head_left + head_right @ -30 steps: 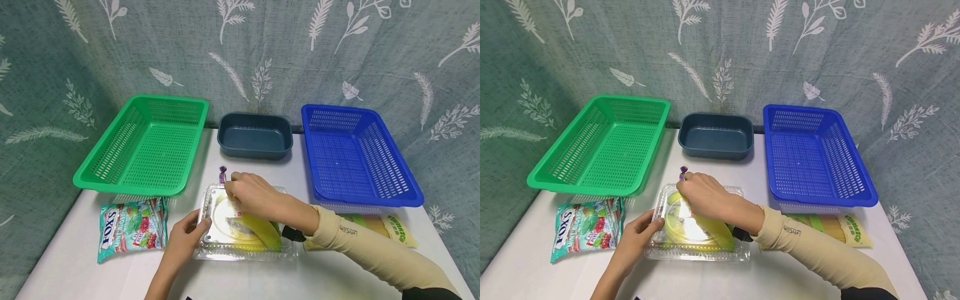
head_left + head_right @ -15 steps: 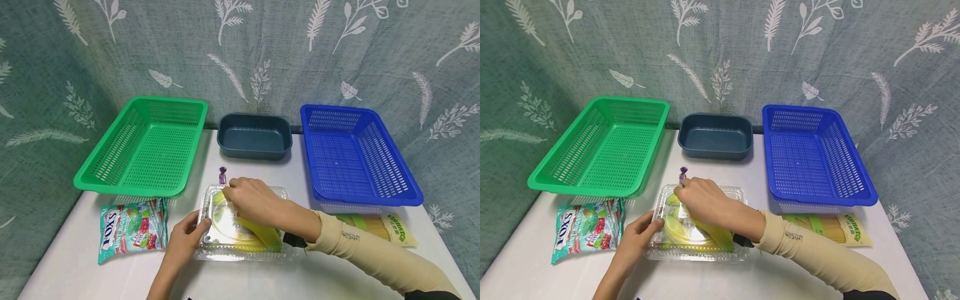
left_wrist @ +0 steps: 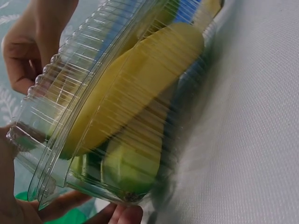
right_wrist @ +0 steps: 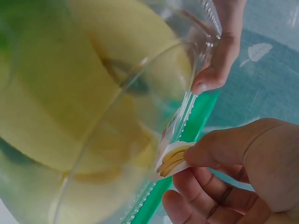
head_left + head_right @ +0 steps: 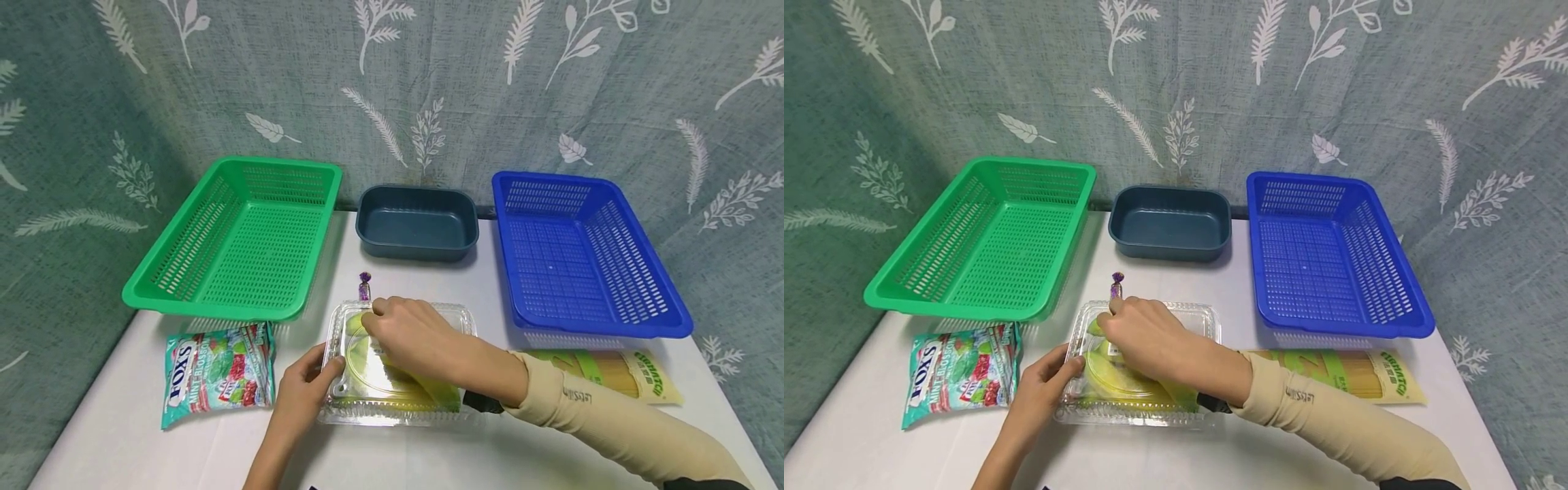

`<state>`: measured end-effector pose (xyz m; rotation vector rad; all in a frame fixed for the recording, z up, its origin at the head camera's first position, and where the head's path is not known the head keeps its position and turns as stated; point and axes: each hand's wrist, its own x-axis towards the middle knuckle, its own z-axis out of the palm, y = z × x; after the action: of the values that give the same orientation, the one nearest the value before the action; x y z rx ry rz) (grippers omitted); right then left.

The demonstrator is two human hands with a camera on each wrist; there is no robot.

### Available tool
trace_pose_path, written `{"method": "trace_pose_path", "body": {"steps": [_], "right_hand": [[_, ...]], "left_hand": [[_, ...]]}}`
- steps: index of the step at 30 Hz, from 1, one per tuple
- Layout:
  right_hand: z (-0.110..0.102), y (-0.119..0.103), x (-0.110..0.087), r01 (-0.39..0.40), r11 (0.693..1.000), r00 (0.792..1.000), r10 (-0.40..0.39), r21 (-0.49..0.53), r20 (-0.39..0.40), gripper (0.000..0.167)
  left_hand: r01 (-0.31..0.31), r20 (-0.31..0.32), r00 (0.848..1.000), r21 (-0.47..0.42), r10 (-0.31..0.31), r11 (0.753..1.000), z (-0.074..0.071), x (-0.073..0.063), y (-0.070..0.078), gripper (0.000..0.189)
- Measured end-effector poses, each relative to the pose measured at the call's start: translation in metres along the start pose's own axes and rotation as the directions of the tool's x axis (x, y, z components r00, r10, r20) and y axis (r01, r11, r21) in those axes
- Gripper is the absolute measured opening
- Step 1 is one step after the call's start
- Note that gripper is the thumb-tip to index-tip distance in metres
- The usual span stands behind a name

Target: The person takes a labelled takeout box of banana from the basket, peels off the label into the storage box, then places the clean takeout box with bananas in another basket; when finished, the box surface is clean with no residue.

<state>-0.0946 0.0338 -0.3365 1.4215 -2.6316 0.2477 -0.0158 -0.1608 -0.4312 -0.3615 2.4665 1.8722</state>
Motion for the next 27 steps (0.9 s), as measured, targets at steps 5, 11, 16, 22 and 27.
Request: {"method": "trace_pose_path", "body": {"steps": [5,11,16,22,27], "right_hand": [[-0.002,-0.004,-0.003,0.024,1.0,1.0,-0.024,-0.017,0.015,0.013],[-0.004,-0.009,-0.004,0.04,0.999,0.998,-0.039,-0.026,0.039,0.012],[-0.005,-0.011,-0.007,0.066,0.997,0.998,-0.066,-0.039,0.005,0.015],[-0.006,-0.013,-0.009,0.078,0.995,0.997,-0.079,-0.061,-0.023,0.012],[-0.008,-0.016,-0.011,0.079,0.995,0.996,-0.082,-0.068,-0.041,0.01]], "left_hand": [[-0.005,-0.002,1.0,0.019,0.005,1.0,0.0,-0.002,0.001,0.043],[-0.01,-0.011,1.0,0.04,0.01,0.999,0.0,-0.002,0.001,0.042],[-0.009,-0.005,1.0,0.036,0.01,0.999,0.001,-0.001,0.001,0.043],[-0.004,-0.006,1.0,0.039,0.004,0.999,0.001,-0.001,0.001,0.043],[-0.006,-0.007,1.0,0.041,0.006,0.999,0.001,0.0,0.001,0.043]]}}
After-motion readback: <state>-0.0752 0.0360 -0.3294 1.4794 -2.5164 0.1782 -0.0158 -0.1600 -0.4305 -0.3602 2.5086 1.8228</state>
